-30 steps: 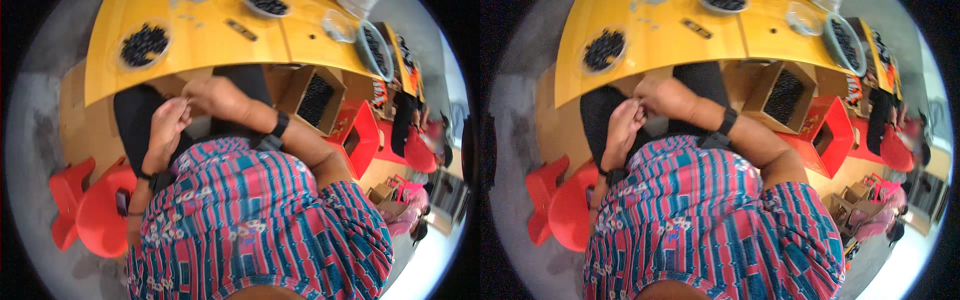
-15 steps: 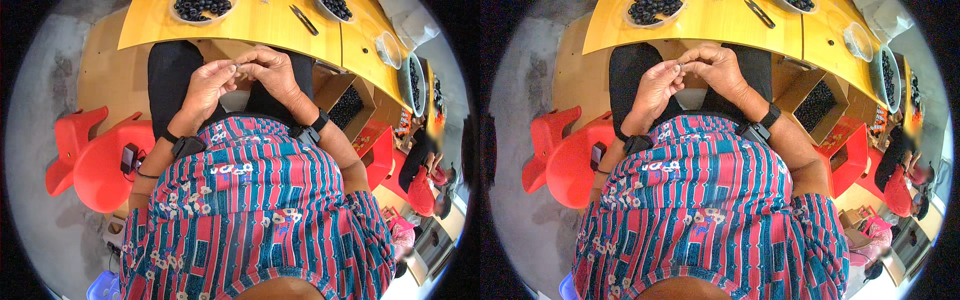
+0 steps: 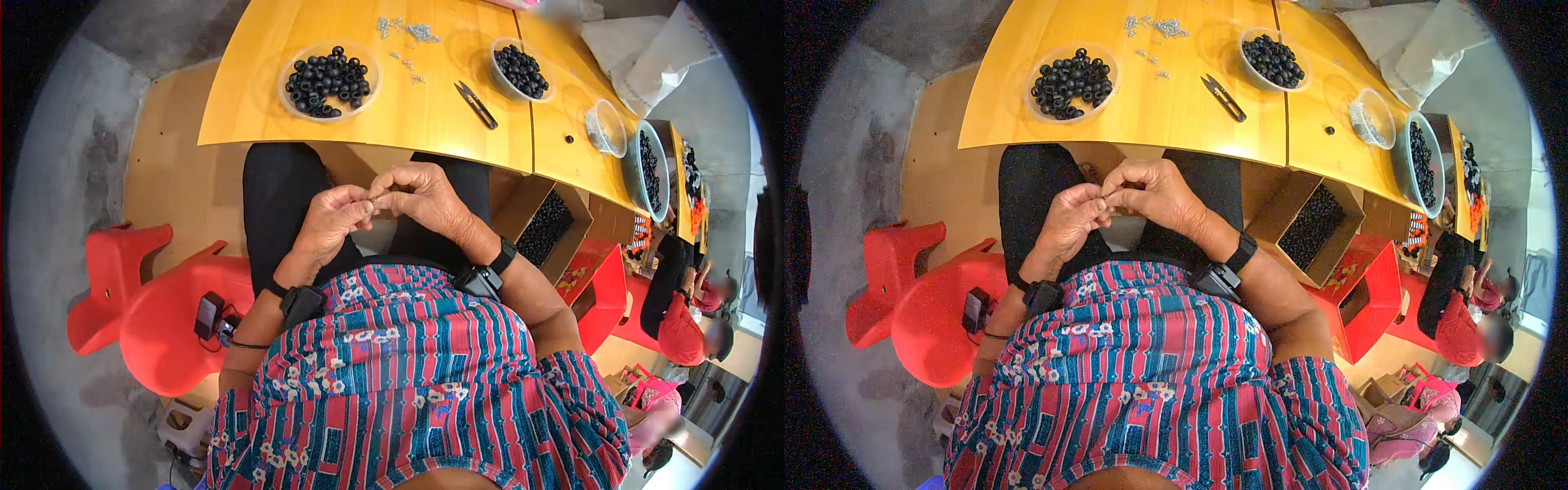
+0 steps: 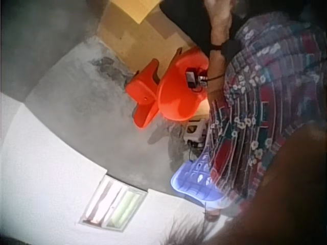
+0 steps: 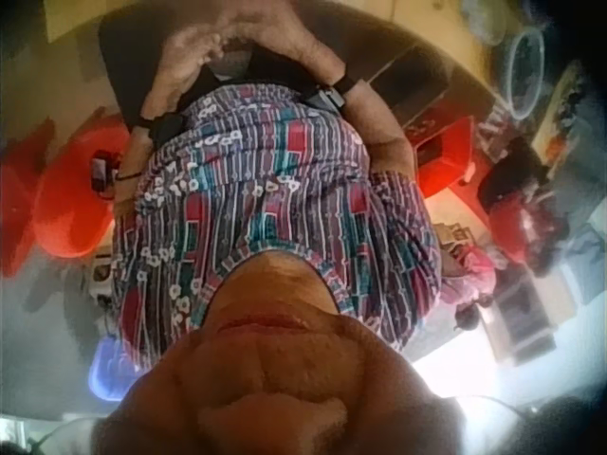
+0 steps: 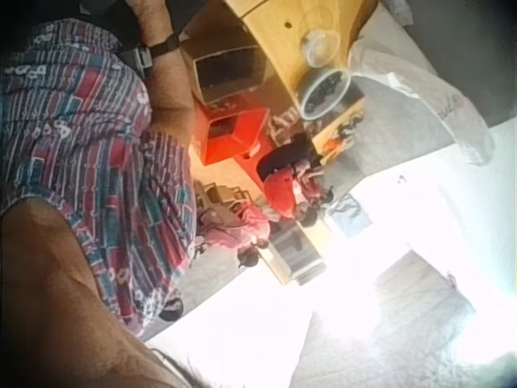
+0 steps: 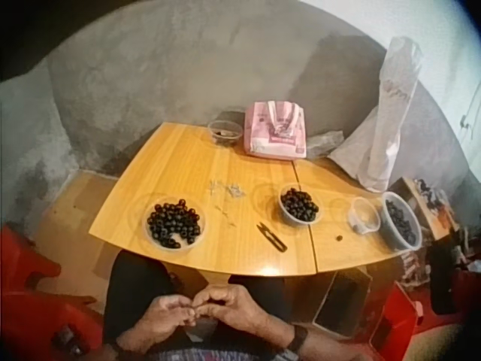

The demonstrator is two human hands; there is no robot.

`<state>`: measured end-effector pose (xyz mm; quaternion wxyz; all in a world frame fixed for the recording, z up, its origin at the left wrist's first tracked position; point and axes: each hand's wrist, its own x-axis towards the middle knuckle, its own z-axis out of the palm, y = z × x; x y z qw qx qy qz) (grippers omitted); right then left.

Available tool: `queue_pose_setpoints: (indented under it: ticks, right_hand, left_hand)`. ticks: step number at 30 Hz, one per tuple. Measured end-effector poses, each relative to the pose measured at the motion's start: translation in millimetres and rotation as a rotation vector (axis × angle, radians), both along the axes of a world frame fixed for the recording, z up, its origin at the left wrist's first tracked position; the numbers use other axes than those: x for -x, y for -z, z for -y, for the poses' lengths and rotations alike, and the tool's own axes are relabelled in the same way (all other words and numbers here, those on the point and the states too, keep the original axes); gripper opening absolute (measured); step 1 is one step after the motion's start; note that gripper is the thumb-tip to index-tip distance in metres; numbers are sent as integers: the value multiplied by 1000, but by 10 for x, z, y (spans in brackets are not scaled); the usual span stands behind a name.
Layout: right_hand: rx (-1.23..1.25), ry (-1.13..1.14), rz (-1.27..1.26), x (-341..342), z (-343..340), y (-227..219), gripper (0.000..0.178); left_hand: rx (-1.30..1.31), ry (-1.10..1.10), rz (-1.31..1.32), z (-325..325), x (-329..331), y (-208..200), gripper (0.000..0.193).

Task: Manually assembling small black plastic components by hand at a workbench.

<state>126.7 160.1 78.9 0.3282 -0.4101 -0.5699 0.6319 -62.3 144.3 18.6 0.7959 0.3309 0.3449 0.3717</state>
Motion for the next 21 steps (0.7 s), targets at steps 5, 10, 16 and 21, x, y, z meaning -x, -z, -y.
queue_pose_setpoints:
  ticks: [5, 10, 16, 21]
  right_hand:
    - [95, -53, -100, 80, -117, -4, 2]
    - [100, -72, -57, 87, -128, -71, 3]
    - [-75, 165, 102, -1, -200, -134, 3]
    - [-445, 468, 291, 63, -580, -206, 6]
  left_hand:
    - [-42, -31, 2, -66, 63, -27, 14]
    - [-41, -70, -8, -45, 64, -66, 12]
    - [-37, -36, 65, -44, 126, -133, 10]
    - [-30, -20, 103, -59, 266, -84, 10]
